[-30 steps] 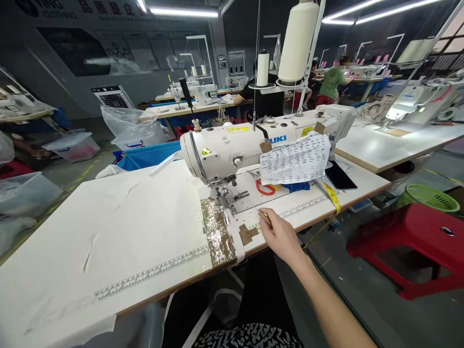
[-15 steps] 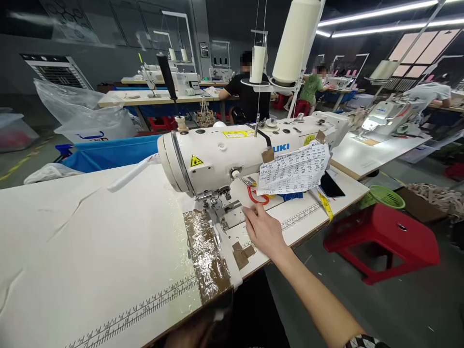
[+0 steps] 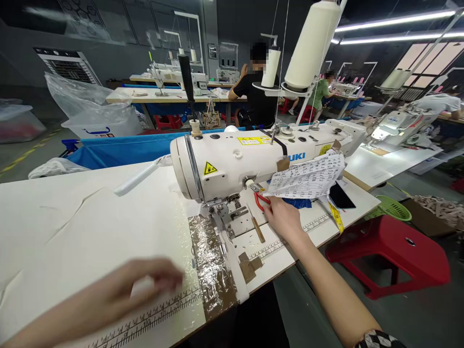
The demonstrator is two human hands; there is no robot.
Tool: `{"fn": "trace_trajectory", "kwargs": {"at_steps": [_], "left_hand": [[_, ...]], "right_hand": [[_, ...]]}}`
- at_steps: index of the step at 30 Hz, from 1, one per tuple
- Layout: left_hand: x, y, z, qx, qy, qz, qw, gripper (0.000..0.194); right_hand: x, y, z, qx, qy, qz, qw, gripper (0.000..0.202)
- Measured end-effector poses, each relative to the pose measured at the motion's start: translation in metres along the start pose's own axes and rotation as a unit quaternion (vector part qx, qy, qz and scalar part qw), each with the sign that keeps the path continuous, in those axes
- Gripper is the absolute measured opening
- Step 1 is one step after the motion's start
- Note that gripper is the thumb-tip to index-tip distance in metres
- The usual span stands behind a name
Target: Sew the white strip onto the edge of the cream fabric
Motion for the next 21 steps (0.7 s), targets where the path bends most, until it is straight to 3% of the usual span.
{"fn": "trace_trajectory", "kwargs": {"at_steps": [1,2,4,5,8,11,15,21], "left_hand": [[-0.024,0.009,-0.007,-0.022,0.009,0.050,0.998,0.037],[-0.049,0.019,-0.015,-0.063,0.038,0.143,0.987,0.041],[-0.093,0.043,-0.029,-0.165,0.136,0.287,0.934,0.045],[-0.110,0.055,-0.035,-0.213,0.185,0.329,0.901,0.046],[-0.144,0.091,-0.048,-0.275,0.193,0.372,0.865,0.049],[-0.158,0.118,-0.050,-0.290,0.191,0.379,0.857,0.044],[-0.160,0.143,-0.042,-0.253,0.219,0.387,0.859,0.035],[-0.162,0.151,-0.042,-0.229,0.219,0.390,0.865,0.034]], "right_hand": [[-0.001,0.003,0.000,-0.005,-0.004,-0.013,1.000,0.031],[-0.002,0.006,-0.001,-0.011,-0.007,-0.025,1.000,0.030],[-0.004,0.009,0.000,-0.020,-0.013,-0.039,0.999,0.029],[-0.005,0.009,0.000,-0.023,-0.015,-0.044,0.999,0.028],[-0.008,0.010,0.003,-0.023,-0.019,-0.048,0.998,0.025],[-0.008,0.005,0.005,-0.025,-0.018,-0.051,0.998,0.022],[0.000,-0.016,0.008,-0.045,-0.014,-0.060,0.997,0.022],[0.009,-0.046,0.020,-0.032,-0.028,-0.065,0.997,0.029]]}}
Point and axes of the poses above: each hand's wrist, its own y-axis towards the middle knuckle, its own x-axis out of the palm, z = x × y, the point moved 3 cm from there along y, towards the middle knuckle, and after that the axes turned 13 degrees about -z, right-handed, at the moved point
